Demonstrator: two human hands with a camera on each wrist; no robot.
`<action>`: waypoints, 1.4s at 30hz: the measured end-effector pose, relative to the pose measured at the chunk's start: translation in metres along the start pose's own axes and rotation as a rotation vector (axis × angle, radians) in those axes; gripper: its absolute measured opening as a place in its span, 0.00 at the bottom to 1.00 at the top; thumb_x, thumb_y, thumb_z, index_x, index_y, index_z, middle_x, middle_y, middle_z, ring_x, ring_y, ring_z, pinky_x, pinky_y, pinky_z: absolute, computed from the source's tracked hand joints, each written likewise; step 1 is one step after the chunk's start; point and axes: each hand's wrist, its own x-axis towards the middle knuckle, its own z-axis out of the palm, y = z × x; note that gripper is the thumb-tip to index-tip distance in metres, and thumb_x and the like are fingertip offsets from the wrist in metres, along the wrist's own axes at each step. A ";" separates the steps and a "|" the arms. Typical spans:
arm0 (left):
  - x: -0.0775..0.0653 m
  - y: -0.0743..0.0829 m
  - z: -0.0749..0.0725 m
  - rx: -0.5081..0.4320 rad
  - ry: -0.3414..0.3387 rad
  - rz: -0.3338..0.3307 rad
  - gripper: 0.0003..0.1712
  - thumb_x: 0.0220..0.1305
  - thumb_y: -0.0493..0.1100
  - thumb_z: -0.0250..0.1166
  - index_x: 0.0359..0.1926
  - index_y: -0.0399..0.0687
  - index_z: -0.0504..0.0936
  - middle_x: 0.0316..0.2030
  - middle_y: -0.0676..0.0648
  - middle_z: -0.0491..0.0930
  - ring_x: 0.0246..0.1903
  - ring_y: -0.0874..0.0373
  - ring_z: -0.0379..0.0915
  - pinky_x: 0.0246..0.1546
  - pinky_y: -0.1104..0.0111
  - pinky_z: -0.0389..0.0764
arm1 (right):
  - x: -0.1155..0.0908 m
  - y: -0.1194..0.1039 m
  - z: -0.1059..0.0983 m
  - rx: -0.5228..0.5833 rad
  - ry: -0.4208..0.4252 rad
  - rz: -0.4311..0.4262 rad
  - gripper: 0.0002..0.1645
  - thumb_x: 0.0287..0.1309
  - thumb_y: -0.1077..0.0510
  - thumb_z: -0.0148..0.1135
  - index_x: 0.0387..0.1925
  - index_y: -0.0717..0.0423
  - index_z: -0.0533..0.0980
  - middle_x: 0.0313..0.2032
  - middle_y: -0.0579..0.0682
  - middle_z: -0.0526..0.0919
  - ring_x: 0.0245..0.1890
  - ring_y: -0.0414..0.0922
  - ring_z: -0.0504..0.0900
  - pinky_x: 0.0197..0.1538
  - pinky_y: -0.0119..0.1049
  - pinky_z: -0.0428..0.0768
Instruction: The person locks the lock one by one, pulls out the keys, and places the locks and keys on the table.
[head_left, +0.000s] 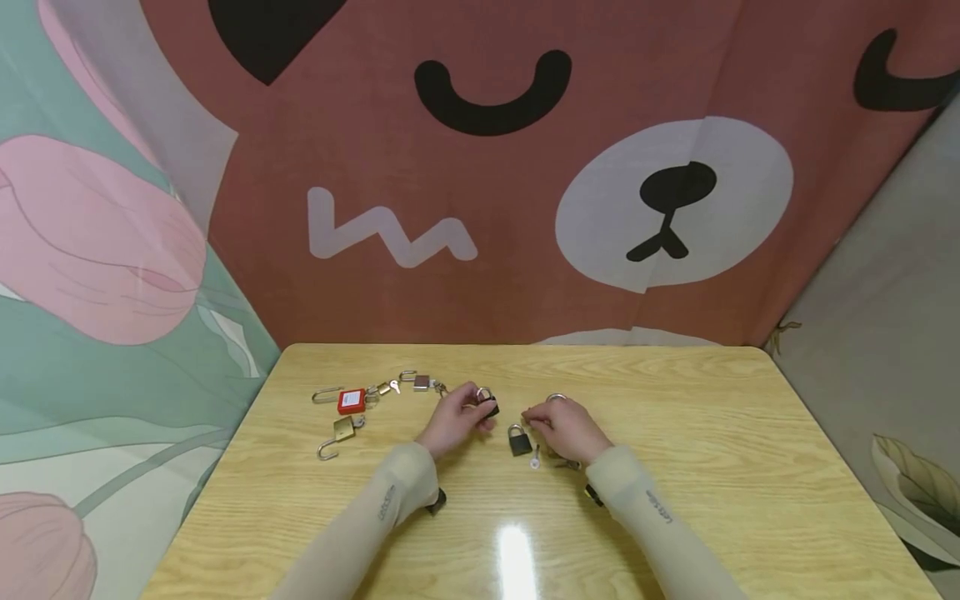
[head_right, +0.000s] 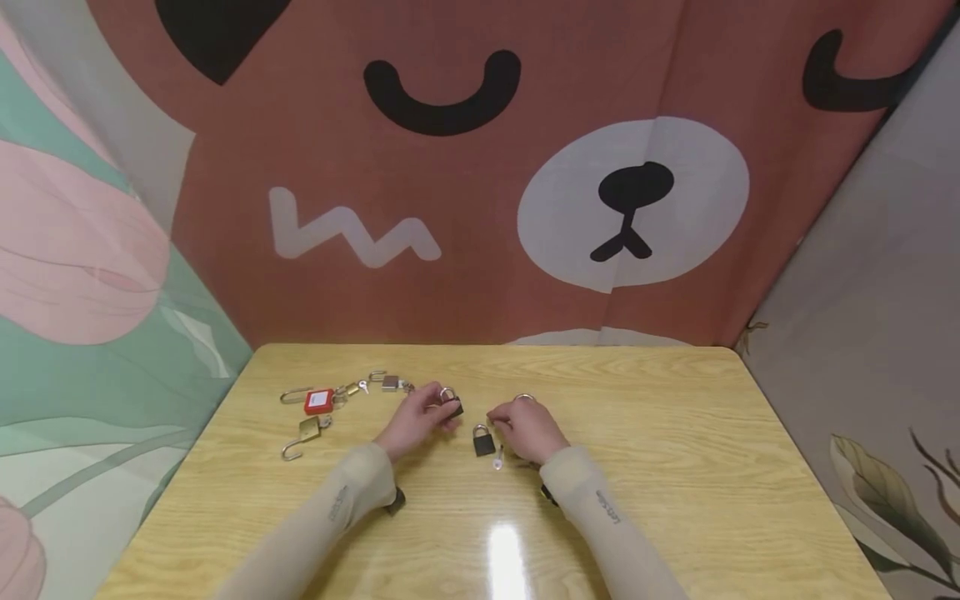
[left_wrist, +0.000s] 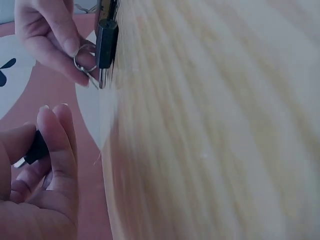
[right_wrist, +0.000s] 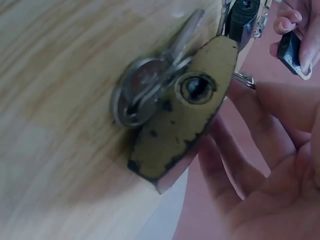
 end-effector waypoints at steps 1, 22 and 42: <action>0.001 0.001 0.002 -0.005 -0.005 -0.001 0.09 0.74 0.39 0.64 0.40 0.36 0.75 0.41 0.37 0.85 0.30 0.54 0.86 0.35 0.63 0.89 | 0.000 0.000 0.001 -0.010 0.008 0.000 0.12 0.67 0.63 0.67 0.50 0.56 0.88 0.44 0.51 0.90 0.42 0.46 0.84 0.48 0.44 0.83; 0.011 0.012 0.019 0.053 -0.007 -0.054 0.12 0.75 0.45 0.64 0.39 0.39 0.76 0.37 0.44 0.84 0.26 0.62 0.84 0.35 0.68 0.87 | 0.004 0.001 0.004 -0.070 0.049 0.003 0.12 0.65 0.59 0.70 0.49 0.55 0.88 0.44 0.52 0.90 0.44 0.48 0.81 0.50 0.49 0.82; 0.009 0.020 0.026 -0.053 -0.039 -0.022 0.12 0.75 0.44 0.64 0.39 0.39 0.76 0.39 0.43 0.85 0.28 0.59 0.86 0.39 0.63 0.88 | 0.005 -0.009 -0.001 0.116 0.172 -0.136 0.39 0.61 0.65 0.73 0.72 0.47 0.72 0.55 0.49 0.86 0.49 0.47 0.85 0.54 0.48 0.85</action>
